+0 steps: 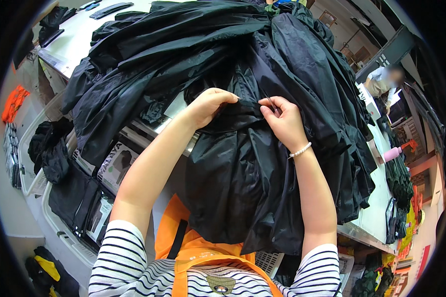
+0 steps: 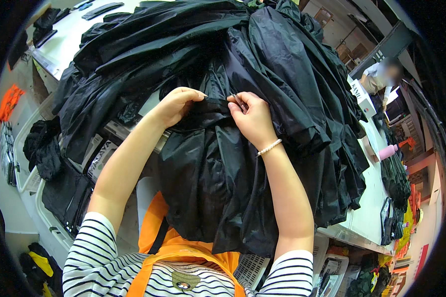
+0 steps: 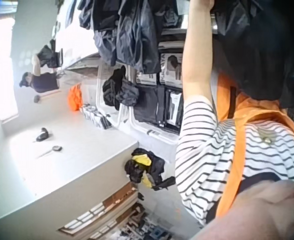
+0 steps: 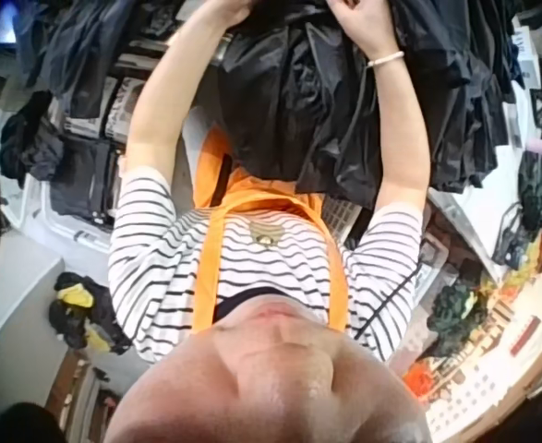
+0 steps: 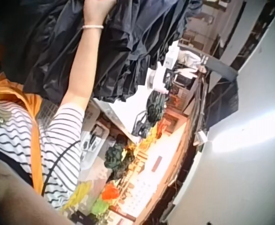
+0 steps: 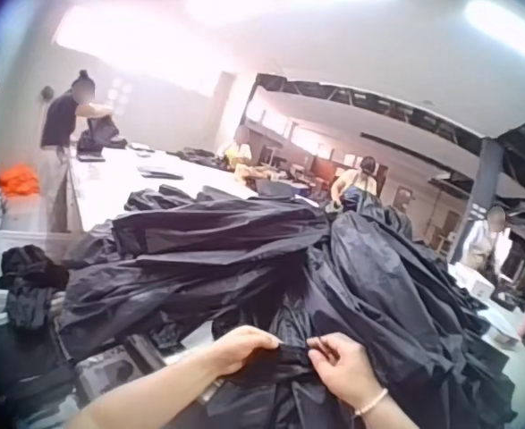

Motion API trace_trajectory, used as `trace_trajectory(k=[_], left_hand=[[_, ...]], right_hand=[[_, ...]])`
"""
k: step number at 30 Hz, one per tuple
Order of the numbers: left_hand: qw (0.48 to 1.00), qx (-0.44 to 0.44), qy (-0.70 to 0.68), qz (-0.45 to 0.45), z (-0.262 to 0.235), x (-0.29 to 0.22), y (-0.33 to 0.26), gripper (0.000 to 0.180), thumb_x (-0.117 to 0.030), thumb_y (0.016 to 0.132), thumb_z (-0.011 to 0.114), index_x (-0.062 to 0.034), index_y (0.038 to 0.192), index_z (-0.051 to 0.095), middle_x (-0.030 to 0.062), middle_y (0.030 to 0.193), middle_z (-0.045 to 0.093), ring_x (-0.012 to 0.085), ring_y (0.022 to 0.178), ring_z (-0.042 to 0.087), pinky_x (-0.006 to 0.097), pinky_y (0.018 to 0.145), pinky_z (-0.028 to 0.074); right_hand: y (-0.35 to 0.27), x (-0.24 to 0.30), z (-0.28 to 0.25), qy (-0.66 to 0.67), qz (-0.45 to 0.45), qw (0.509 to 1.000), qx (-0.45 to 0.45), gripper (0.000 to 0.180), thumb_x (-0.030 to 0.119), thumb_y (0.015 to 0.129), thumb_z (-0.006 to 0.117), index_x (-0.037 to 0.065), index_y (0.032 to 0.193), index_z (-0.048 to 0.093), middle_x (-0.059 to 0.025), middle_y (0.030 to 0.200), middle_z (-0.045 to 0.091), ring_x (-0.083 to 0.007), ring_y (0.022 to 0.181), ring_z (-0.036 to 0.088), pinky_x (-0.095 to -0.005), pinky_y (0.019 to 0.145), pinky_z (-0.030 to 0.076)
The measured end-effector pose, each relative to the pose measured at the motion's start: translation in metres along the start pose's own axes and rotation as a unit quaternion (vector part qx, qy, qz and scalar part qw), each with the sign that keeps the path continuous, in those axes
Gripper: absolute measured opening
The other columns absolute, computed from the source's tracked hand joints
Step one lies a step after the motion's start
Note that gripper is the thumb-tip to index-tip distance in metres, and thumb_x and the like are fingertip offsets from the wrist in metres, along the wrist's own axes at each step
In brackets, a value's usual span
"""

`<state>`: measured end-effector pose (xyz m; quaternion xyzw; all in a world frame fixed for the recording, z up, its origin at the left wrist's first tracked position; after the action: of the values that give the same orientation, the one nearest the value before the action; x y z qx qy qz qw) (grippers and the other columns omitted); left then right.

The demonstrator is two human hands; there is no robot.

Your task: The person repeatedly picks up black fabric pieces from a pile, uses a small tool to trim loose threads or edges, and places the items back on the pile. The process is repeated for multiple pieces throughout the clip.

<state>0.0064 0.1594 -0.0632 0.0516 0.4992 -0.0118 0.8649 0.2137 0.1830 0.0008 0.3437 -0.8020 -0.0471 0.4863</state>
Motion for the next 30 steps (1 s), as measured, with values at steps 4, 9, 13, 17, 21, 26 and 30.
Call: trace_trajectory(k=[4, 9, 13, 17, 21, 26, 30], left_hand=[[0.999, -0.003, 0.04, 0.002, -0.003, 0.002, -0.004, 0.016, -0.011, 0.084, 0.063, 0.0008, 0.091, 0.071, 0.0066, 0.085, 0.069, 0.013, 0.08, 0.063, 0.025, 0.074, 0.049], [0.997, 0.035, 0.071, 0.017, -0.004, 0.001, -0.005, 0.017, -0.013, 0.085, 0.064, 0.0002, 0.094, 0.071, 0.0065, 0.089, 0.07, 0.0117, 0.084, 0.063, 0.025, 0.079, 0.048], [0.989, 0.059, 0.128, 0.052, 0.007, -0.005, -0.014, 0.015, -0.007, 0.082, 0.069, -0.0002, 0.095, 0.071, 0.0052, 0.091, 0.07, 0.009, 0.082, 0.063, 0.023, 0.077, 0.049], [0.959, 0.005, 0.23, 0.166, 0.008, -0.007, -0.023, 0.014, -0.001, 0.079, 0.071, 0.0014, 0.092, 0.07, 0.0028, 0.088, 0.07, 0.0068, 0.078, 0.062, 0.021, 0.074, 0.049], [0.779, -0.059, 0.433, 0.449, 0.011, -0.017, -0.042, 0.021, 0.004, 0.064, 0.073, -0.0043, 0.081, 0.065, 0.0051, 0.081, 0.065, 0.019, 0.077, 0.062, 0.028, 0.07, 0.048], [0.598, -0.106, 0.524, 0.598, 0.028, -0.015, -0.047, 0.03, -0.003, 0.052, 0.078, -0.01, 0.071, 0.056, 0.0024, 0.078, 0.062, 0.023, 0.072, 0.058, 0.033, 0.065, 0.044], [0.58, -0.124, 0.513, 0.621, 0.028, -0.011, -0.045, 0.03, -0.004, 0.052, 0.078, -0.0097, 0.069, 0.054, 0.0031, 0.075, 0.06, 0.0231, 0.068, 0.057, 0.033, 0.062, 0.044]], right_hand=[[0.004, 0.031, 0.007, -0.073, -0.068, 0.995, 0.025, 0.02, 0.004, 0.079, 0.073, -0.003, 0.097, 0.067, -0.0057, 0.088, 0.062, -0.0083, 0.069, 0.057, -0.0237, 0.062, 0.046], [0.017, 0.036, 0.022, -0.206, -0.15, 0.967, 0.031, 0.018, 0.009, 0.074, 0.075, -0.002, 0.084, 0.065, -0.0128, 0.079, 0.063, -0.0297, 0.067, 0.062, -0.0349, 0.062, 0.05], [0.021, 0.033, 0.022, -0.117, -0.033, 0.991, 0.051, 0.017, 0.011, 0.08, 0.072, -0.003, 0.083, 0.065, -0.0113, 0.07, 0.063, -0.019, 0.059, 0.059, -0.0301, 0.058, 0.046], [0.014, 0.036, 0.015, -0.044, -0.018, 0.998, 0.051, 0.02, 0.014, 0.082, 0.073, -0.003, 0.087, 0.065, -0.0063, 0.07, 0.063, -0.0074, 0.061, 0.052, -0.0256, 0.057, 0.044], [-0.003, 0.041, 0.015, -0.175, -0.18, 0.968, 0.005, 0.016, -0.005, 0.07, 0.07, 0.001, 0.081, 0.059, -0.0095, 0.073, 0.054, -0.0233, 0.059, 0.057, -0.029, 0.054, 0.046], [-0.019, 0.028, 0.009, -0.236, -0.337, 0.912, -0.011, 0.022, -0.01, 0.063, 0.068, 0.004, 0.077, 0.059, -0.0071, 0.071, 0.055, -0.0239, 0.059, 0.059, -0.0313, 0.053, 0.048], [-0.023, 0.027, 0.009, -0.231, -0.342, 0.911, -0.007, 0.021, -0.008, 0.065, 0.07, 0.004, 0.079, 0.06, -0.0065, 0.07, 0.054, -0.0219, 0.057, 0.057, -0.03, 0.052, 0.047]])
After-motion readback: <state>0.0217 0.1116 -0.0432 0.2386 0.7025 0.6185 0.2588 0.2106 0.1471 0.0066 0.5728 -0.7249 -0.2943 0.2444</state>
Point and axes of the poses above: each hand's wrist, its own y-axis towards the middle knuckle, its own z-axis out of the palm, x = y × z, the point moved 1 cm from there along y, towards the middle knuckle
